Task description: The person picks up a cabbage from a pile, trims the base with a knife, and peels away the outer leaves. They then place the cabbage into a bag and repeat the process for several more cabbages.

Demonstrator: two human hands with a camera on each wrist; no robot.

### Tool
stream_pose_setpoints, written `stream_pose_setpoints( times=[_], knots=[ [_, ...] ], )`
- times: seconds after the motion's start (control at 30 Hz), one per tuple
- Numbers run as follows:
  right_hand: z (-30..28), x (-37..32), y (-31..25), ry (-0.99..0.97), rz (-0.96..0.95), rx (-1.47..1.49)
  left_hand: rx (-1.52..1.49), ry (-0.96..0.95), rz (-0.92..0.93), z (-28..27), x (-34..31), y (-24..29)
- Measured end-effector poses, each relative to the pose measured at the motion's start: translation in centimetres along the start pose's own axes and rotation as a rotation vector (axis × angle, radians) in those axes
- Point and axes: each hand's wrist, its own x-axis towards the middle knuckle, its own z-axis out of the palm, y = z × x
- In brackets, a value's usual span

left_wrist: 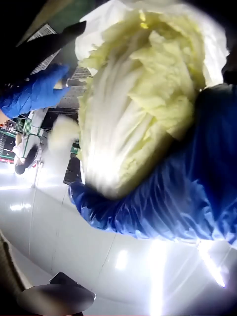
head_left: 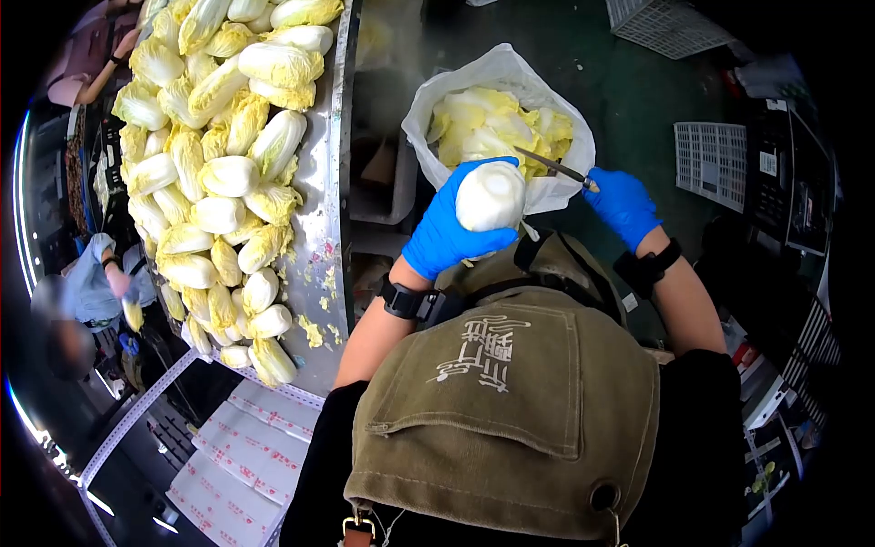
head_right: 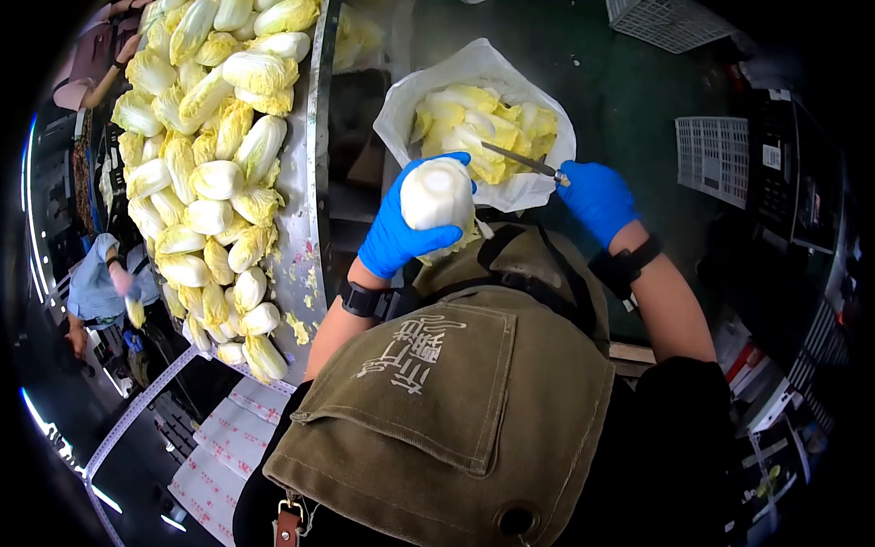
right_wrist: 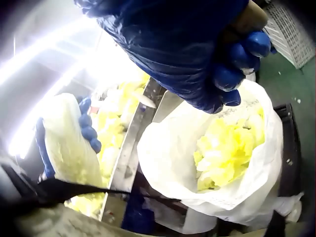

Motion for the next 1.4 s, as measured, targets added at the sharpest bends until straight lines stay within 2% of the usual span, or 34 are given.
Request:
stream_pose_setpoints(
  times=[0.1, 0.2, 0.27, 0.3, 0.33, 0.4, 0.43, 0.53, 0.57, 0.7, 0.83, 0.93, 0.97, 1.07, 1.1, 1.2, 1.33, 1.37, 1.4],
  knots=[
    [-0.6, 0.5, -1.0, 0.085, 0.007, 0.197, -0.03, -0.048, 0.035, -0.4, 0.7, -0.8],
    [-1.8, 1.0, -4.2, -0.041, -0.001, 0.937, -0.12, -0.035, -0.029, -0.4, 0.6, -1.4],
    [-3.8, -0.2, -8.0, -0.123, -0.148, 1.467, -0.244, 0.045, -0.107, 0.0, 0.6, -0.9],
    [-2.6, 0.3, -8.1, -0.127, -0.248, 1.419, -0.334, 0.018, -0.088, 0.2, 0.7, -0.6],
    [-2.1, 0.4, -8.9, -0.029, -0.312, 1.327, -0.432, 0.074, -0.136, 0.5, 0.7, -0.6],
    [-2.3, 0.6, -9.8, 0.006, -0.222, 1.321, -0.633, 0.189, -0.223, 1.5, 0.9, -1.0],
    [-2.3, 0.8, -9.7, -0.002, -0.207, 1.389, -0.676, 0.178, -0.087, 2.0, 1.5, -0.7],
    [-1.5, 1.3, -9.8, -0.02, -0.162, 1.551, -0.59, 0.277, -0.066, 2.7, 1.0, -0.9],
    [-1.1, 1.5, -9.9, 0.001, -0.164, 1.528, -0.458, 0.292, -0.095, 2.7, 1.1, -0.6],
    [-0.7, 2.6, -10.6, 0.1, -0.162, 1.414, -0.73, 0.327, -0.126, 1.1, 1.7, -1.4],
    [-0.5, 2.9, -11.3, 0.285, -0.154, 1.307, -0.437, 0.276, -0.06, 0.2, 3.0, -2.4],
    [-1.2, 3.0, -12.2, 0.3, -0.135, 1.431, -0.519, 0.271, -0.027, -0.2, 4.1, -2.0],
    [-0.9, 3.2, -12.4, 0.381, -0.108, 1.385, -0.477, 0.296, 0.001, -0.3, 4.6, -2.4],
    [-0.8, 4.0, -11.8, 0.365, 0.044, 1.532, -0.492, 0.383, -0.082, -0.8, 5.5, -1.3],
    [-0.3, 4.4, -11.2, 0.419, -0.002, 1.618, -0.623, 0.338, -0.101, -1.4, 5.9, -1.7],
    [-0.6, 5.1, -9.5, 0.571, -0.077, 1.108, -0.564, 0.248, -0.091, -2.6, 6.2, -1.5],
    [-0.1, 5.3, -11.6, 0.526, -0.117, 0.99, -0.433, 0.182, -0.049, -2.2, 6.5, -2.0],
    [-0.3, 5.3, -11.7, 0.466, -0.102, 1.265, -0.447, 0.17, -0.056, -2.3, 6.5, -2.0],
    [-0.4, 5.3, -11.4, 0.441, -0.102, 1.268, -0.423, 0.173, -0.051, -2.3, 6.5, -1.8]
  ],
)
